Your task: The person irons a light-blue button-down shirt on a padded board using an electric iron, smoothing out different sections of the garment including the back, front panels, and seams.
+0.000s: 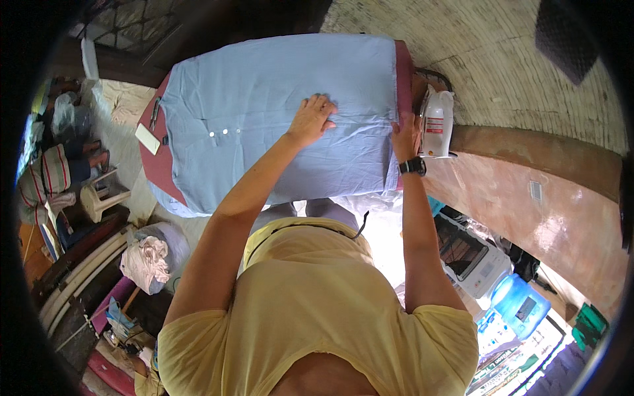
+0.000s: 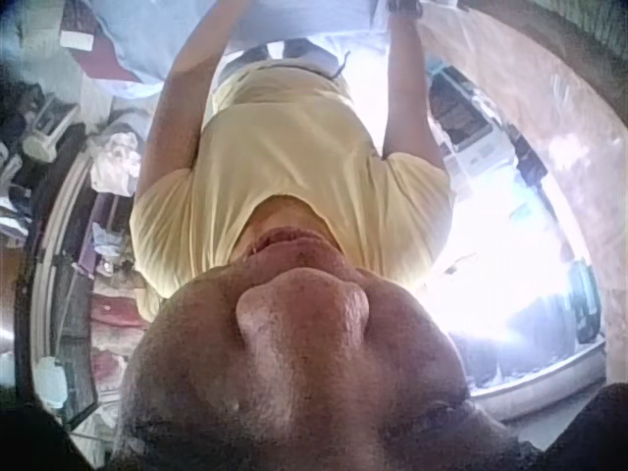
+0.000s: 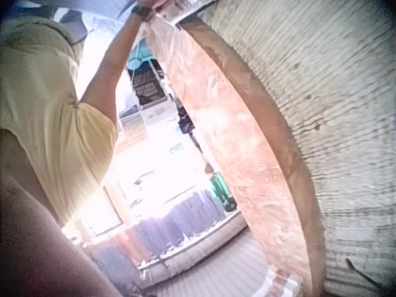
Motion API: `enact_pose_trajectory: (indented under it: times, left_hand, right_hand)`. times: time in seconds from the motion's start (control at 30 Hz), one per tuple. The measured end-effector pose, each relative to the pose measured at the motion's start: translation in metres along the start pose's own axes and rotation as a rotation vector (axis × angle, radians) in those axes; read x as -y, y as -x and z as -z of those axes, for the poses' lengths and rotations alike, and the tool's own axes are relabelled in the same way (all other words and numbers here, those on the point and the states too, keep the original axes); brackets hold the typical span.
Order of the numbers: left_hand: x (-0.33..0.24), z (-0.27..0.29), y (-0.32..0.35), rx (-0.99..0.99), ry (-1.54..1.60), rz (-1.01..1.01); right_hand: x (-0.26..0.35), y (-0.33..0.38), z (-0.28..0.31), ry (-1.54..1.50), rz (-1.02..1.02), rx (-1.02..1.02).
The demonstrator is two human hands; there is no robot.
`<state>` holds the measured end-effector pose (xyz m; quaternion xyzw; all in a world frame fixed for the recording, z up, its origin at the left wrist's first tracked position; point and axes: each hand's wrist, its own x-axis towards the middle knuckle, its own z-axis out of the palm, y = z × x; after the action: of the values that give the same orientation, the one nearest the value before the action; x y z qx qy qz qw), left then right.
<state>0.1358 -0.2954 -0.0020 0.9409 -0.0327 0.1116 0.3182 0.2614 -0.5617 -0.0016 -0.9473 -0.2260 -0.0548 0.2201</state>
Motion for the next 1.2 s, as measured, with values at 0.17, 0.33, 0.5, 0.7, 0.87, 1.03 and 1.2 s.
enact_pose_trajectory:
  times: [0.17,0.33,0.5,0.7,0.87,1.03,1.2]
  left_hand:
    - [0.001,0.001,-0.005,0.074,-0.010,0.068]
    - [-0.015,-0.009,-0.034,-0.190,-0.135,0.167]
    - [-0.045,-0.058,-0.060,-0.065,0.132,-0.302]
    - [-0.072,-0.092,-0.068,-0.161,0.089,-0.122]
    - [-0.069,-0.109,-0.095,-0.090,0.006,-0.020]
    - [-0.074,-0.113,-0.103,-0.123,0.138,-0.062]
    - [-0.073,-0.119,-0.102,-0.134,0.215,-0.097]
  right_hand:
    - [0.019,0.094,0.010,0.048,-0.177,0.069]
    - [0.000,0.117,0.004,0.052,-0.216,-0.041]
    - [-0.007,0.117,0.014,-0.086,-0.308,-0.014]
    - [0.004,0.136,0.012,0.023,-0.280,-0.049]
    - [0.002,0.142,0.012,-0.062,-0.307,-0.107]
    - [-0.004,0.158,0.014,-0.041,-0.305,-0.052]
    - [-0.003,0.169,0.025,-0.046,-0.502,0.023]
